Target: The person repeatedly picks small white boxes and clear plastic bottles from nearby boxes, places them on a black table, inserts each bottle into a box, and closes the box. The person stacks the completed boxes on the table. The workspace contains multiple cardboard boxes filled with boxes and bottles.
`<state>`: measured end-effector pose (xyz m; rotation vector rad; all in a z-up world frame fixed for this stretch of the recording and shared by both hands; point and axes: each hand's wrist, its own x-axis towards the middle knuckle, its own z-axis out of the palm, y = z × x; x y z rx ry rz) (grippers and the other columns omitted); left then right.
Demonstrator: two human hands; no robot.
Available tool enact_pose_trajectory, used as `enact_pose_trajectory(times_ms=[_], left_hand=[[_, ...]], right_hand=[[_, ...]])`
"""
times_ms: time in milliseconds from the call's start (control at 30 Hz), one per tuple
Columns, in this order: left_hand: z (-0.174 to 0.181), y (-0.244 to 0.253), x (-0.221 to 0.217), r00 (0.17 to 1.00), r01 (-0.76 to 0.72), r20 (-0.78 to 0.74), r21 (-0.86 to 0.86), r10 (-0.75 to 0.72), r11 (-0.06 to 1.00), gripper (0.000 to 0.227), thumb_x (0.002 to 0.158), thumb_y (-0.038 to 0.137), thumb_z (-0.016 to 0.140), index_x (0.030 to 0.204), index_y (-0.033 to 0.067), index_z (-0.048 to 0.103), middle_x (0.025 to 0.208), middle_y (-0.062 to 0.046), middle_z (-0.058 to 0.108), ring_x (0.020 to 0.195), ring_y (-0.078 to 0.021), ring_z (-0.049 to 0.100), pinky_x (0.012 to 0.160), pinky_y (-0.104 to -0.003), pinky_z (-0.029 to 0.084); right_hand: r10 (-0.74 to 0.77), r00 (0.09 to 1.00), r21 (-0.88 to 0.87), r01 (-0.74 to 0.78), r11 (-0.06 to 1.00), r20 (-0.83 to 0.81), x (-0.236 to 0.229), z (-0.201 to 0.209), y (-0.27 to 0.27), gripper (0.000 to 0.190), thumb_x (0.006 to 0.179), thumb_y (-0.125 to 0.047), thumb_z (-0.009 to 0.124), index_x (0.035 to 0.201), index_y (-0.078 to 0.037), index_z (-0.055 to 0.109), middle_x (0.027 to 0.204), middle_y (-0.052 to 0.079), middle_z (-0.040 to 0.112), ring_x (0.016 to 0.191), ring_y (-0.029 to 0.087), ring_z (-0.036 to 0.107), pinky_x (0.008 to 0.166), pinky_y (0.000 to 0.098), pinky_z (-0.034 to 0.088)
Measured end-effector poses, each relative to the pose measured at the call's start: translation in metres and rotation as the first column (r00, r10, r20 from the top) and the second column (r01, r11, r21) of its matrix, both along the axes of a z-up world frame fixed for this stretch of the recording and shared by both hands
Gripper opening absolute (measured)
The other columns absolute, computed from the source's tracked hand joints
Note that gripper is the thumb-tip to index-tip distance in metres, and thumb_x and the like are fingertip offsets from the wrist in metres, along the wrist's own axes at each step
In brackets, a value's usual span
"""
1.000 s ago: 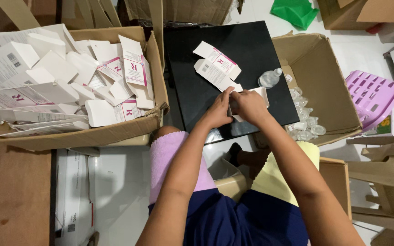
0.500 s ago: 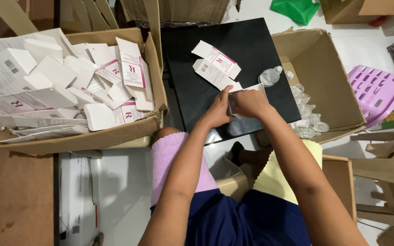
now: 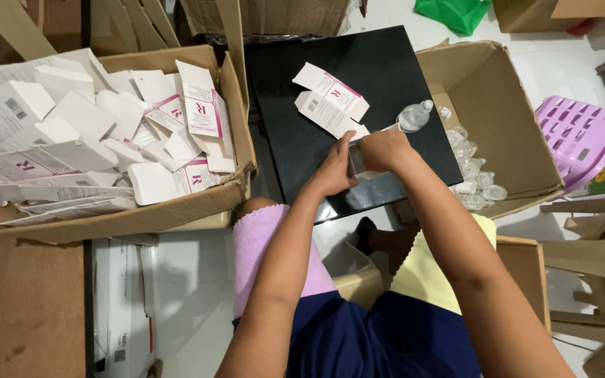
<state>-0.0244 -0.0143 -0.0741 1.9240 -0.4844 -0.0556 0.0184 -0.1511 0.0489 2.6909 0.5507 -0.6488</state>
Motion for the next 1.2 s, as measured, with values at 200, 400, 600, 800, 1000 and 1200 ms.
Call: enact_pose_trajectory(times_ms=[200,400,600,800,1000,1200], left_hand=[[0.004,0.0,-0.001,0.999,0.006,-0.041,0.021,-0.005,1.0,0.121,0.062,0.004,0.087,0.157,0.0118,0.013,0.156,-0.026,0.036,0.145,-0.0456,0.035,0.119,-0.046,0.035],[0.003,0.002,0.001,1.0,-0.002,0.024,0.002,0.002,1.0,0.121,0.06,0.004,0.088,0.155,0.0102,0.012,0.155,-0.028,0.035,0.145,-0.047,0.034,0.119,-0.046,0.035],[0.005,-0.001,0.001,0.996,0.008,-0.089,0.024,-0.006,1.0,0.122,0.061,0.005,0.086,0.158,0.0111,0.012,0.154,-0.028,0.036,0.146,-0.0453,0.035,0.119,-0.045,0.035],[0.006,0.0,0.002,1.0,-0.007,-0.02,0.023,0.007,1.0,0.121,0.059,0.003,0.086,0.156,0.0083,0.013,0.157,-0.026,0.034,0.147,-0.045,0.033,0.119,-0.045,0.033],[0.0,-0.001,0.005,1.0,0.001,-0.008,0.011,-0.001,1.0,0.123,0.06,0.003,0.085,0.158,0.0066,0.011,0.157,-0.027,0.034,0.148,-0.0448,0.032,0.121,-0.045,0.033],[0.0,-0.004,0.002,1.0,0.0,-0.022,0.013,0.0,1.0,0.124,0.06,0.003,0.085,0.158,0.0076,0.01,0.157,-0.026,0.034,0.147,-0.0444,0.033,0.12,-0.045,0.033]], right_hand=[[0.035,0.999,0.077,-0.032,0.996,-0.038,-0.006,0.006,0.003,0.049,0.081,-0.018,0.068,0.129,-0.031,0.07,0.105,0.013,0.076,0.096,0.033,0.074,0.082,0.0449,0.058],[0.06,0.997,0.121,-0.064,0.991,0.038,-0.006,0.001,-0.001,0.043,0.081,-0.017,0.069,0.124,-0.025,0.073,0.105,0.014,0.076,0.097,0.033,0.074,0.08,0.0451,0.059],[0.02,1.0,0.078,-0.019,0.997,-0.016,0.0,-0.01,-0.008,0.039,0.078,-0.015,0.073,0.117,-0.02,0.075,0.102,0.014,0.077,0.097,0.032,0.075,0.08,0.0438,0.059],[-0.013,0.995,-0.065,0.006,0.998,-0.098,0.017,-0.017,0.005,0.033,0.083,-0.027,0.075,0.114,-0.015,0.077,0.107,0.013,0.078,0.1,0.031,0.076,0.084,0.0418,0.06],[0.046,0.991,0.096,-0.034,0.995,-0.127,0.009,0.003,-0.001,0.057,0.076,-0.032,0.076,0.132,-0.031,0.065,0.108,0.012,0.075,0.1,0.034,0.072,0.084,0.0448,0.058],[0.008,0.996,0.126,-0.019,0.992,0.09,-0.01,-0.003,-0.004,0.035,0.079,-0.039,0.074,0.113,-0.031,0.077,0.097,0.01,0.077,0.091,0.031,0.075,0.077,0.0431,0.058]])
